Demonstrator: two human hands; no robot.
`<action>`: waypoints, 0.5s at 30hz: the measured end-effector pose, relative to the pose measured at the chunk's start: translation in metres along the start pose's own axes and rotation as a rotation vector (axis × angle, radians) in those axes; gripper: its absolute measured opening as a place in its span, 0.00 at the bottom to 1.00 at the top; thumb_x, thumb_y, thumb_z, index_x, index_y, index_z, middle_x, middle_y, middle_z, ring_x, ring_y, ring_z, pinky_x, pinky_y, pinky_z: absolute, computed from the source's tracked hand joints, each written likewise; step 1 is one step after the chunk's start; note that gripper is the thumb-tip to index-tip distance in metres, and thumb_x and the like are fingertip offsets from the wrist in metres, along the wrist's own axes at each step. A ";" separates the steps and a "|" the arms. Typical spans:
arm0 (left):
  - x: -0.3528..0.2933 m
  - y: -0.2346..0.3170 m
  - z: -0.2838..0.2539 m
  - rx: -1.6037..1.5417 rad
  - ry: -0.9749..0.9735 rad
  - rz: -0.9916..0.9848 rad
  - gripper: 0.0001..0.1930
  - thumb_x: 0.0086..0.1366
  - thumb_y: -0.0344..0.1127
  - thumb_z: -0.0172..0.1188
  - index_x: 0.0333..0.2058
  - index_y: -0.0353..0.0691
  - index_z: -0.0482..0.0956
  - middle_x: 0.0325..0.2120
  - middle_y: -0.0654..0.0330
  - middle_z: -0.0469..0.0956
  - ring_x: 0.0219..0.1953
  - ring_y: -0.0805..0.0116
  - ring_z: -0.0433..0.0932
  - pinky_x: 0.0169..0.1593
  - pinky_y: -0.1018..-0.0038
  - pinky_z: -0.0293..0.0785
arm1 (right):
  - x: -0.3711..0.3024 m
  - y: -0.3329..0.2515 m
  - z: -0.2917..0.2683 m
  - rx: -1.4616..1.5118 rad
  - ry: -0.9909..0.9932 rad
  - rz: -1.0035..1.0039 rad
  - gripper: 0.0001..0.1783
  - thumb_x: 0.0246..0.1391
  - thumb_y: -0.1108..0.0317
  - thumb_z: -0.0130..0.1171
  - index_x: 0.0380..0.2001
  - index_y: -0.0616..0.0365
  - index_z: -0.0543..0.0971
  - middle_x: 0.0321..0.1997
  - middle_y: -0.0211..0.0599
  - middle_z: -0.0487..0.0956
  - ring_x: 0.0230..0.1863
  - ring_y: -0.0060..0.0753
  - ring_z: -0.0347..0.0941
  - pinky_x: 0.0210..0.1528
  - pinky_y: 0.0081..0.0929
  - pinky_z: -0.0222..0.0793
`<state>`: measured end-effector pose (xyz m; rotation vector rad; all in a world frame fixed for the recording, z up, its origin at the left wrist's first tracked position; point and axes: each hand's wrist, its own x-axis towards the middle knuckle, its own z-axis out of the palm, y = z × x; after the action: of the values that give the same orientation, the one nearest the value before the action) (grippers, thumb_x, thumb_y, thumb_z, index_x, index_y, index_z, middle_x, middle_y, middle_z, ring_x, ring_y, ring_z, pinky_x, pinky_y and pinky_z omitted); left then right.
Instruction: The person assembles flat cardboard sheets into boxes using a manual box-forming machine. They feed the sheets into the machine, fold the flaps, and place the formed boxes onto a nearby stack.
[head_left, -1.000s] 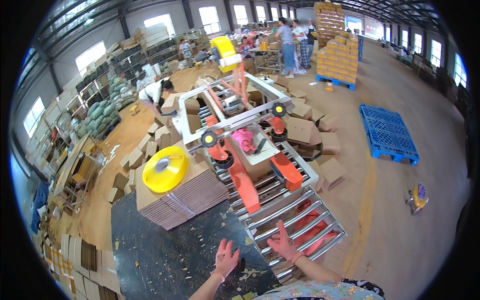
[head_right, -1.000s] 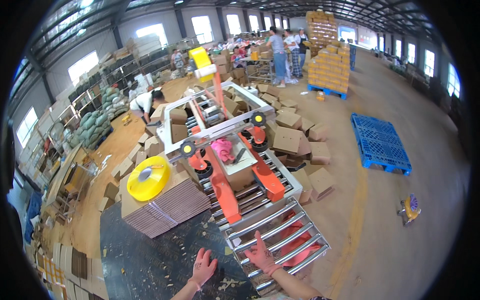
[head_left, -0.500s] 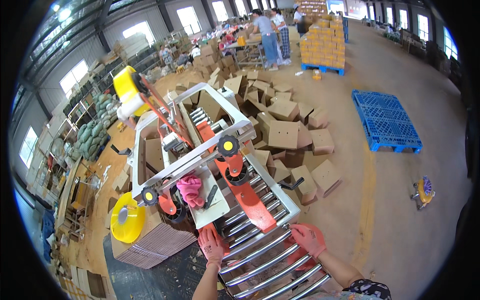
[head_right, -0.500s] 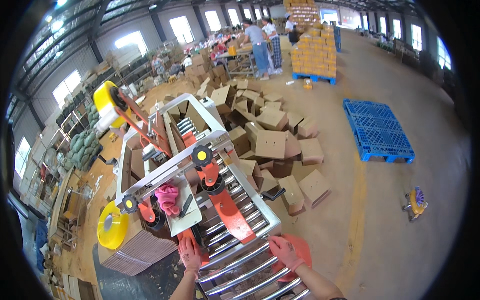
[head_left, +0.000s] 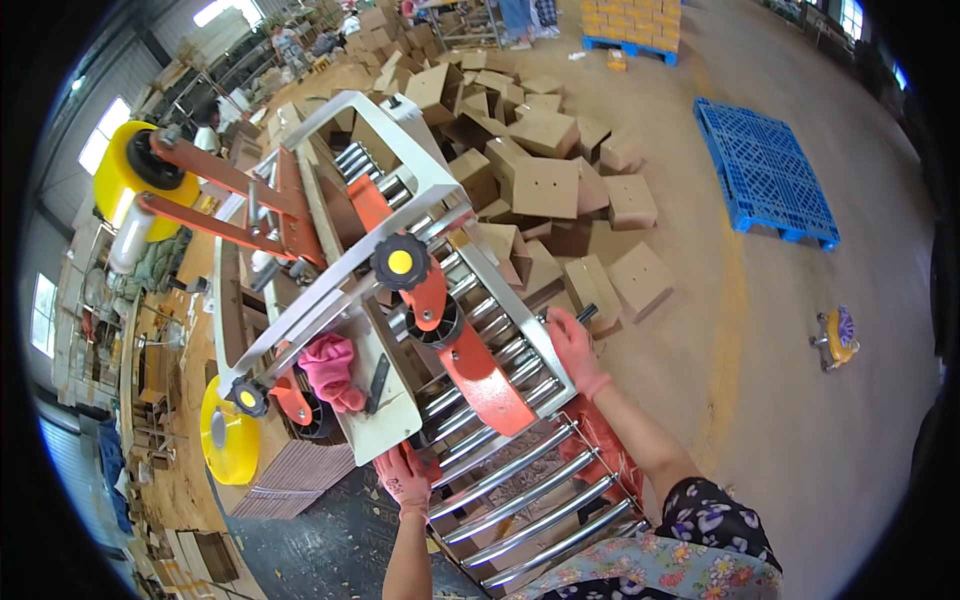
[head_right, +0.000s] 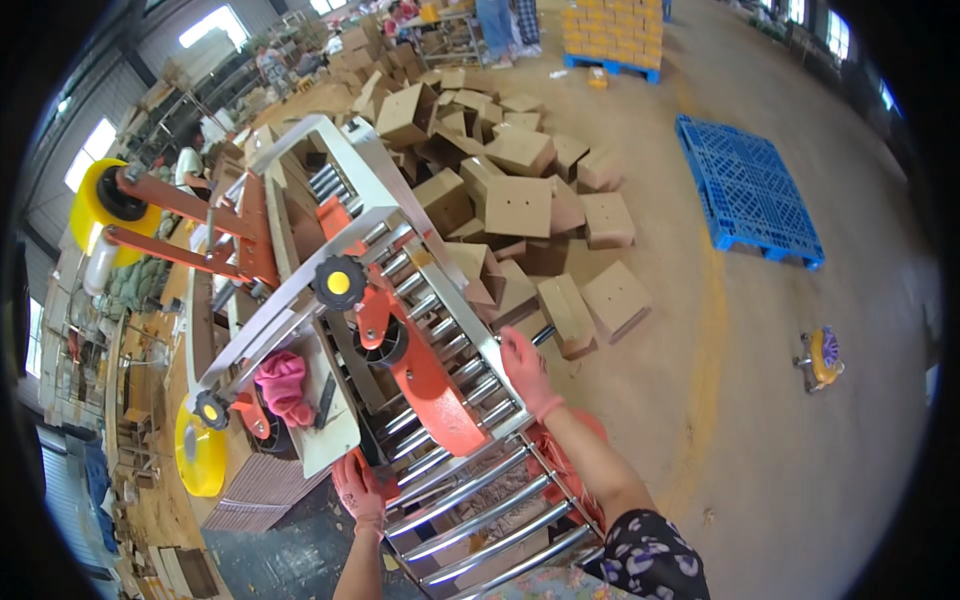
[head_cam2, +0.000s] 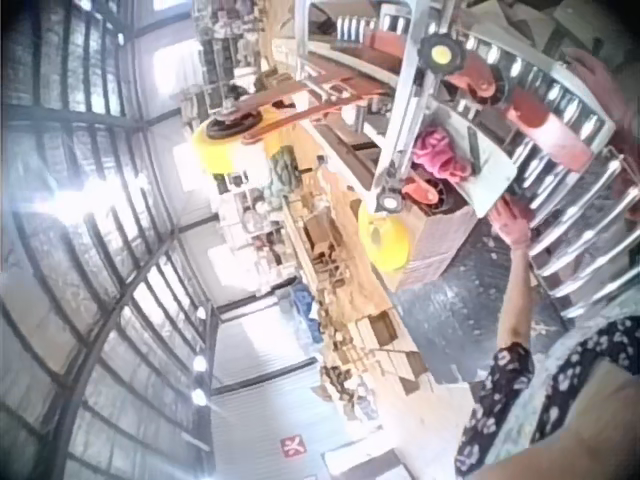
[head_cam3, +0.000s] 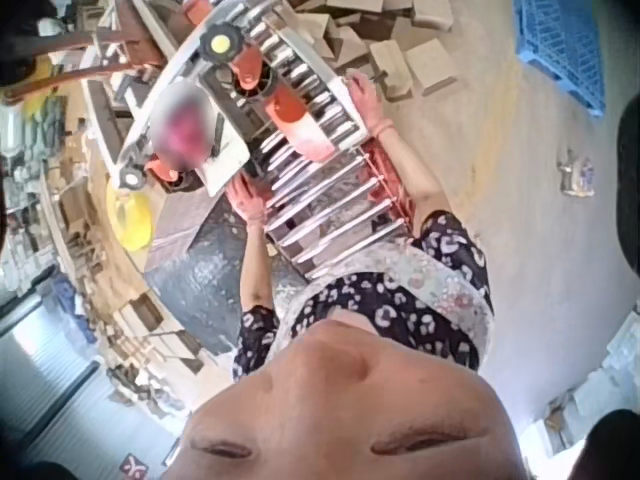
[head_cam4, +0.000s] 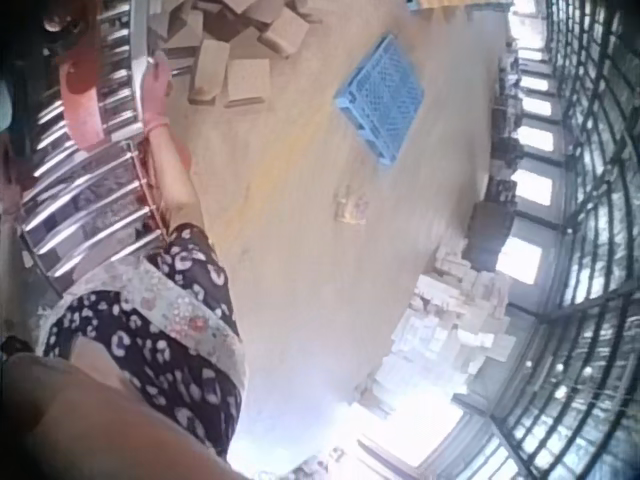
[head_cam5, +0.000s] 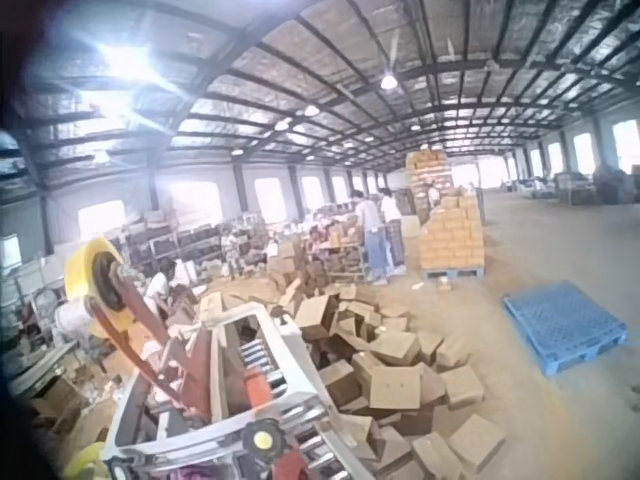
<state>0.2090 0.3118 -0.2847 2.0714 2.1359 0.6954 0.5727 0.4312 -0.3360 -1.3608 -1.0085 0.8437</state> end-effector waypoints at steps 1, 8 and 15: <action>-0.001 -0.001 0.000 0.004 -0.010 -0.012 0.23 0.67 0.43 0.48 0.56 0.37 0.68 0.56 0.45 0.68 0.61 0.43 0.62 0.65 0.53 0.54 | 0.012 0.004 0.004 0.101 0.018 0.064 0.20 0.59 0.65 0.54 0.53 0.60 0.74 0.47 0.45 0.80 0.49 0.42 0.76 0.51 0.32 0.70; -0.012 0.000 -0.001 0.080 -0.011 -0.083 0.22 0.67 0.43 0.48 0.55 0.35 0.70 0.52 0.42 0.70 0.57 0.40 0.64 0.63 0.51 0.57 | 0.085 0.016 0.055 -0.279 -0.229 0.072 0.31 0.56 0.52 0.56 0.57 0.60 0.69 0.55 0.52 0.75 0.59 0.51 0.67 0.62 0.40 0.60; -0.010 0.004 -0.004 0.046 -0.033 -0.156 0.21 0.65 0.45 0.49 0.48 0.35 0.75 0.49 0.41 0.73 0.53 0.37 0.66 0.59 0.48 0.59 | 0.156 0.086 0.113 0.210 -0.398 0.441 0.35 0.55 0.69 0.64 0.64 0.59 0.64 0.49 0.32 0.77 0.40 0.17 0.76 0.38 0.15 0.72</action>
<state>0.2124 0.3013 -0.2822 1.8972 2.2840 0.5945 0.5322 0.6229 -0.4146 -1.2772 -0.8927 1.5537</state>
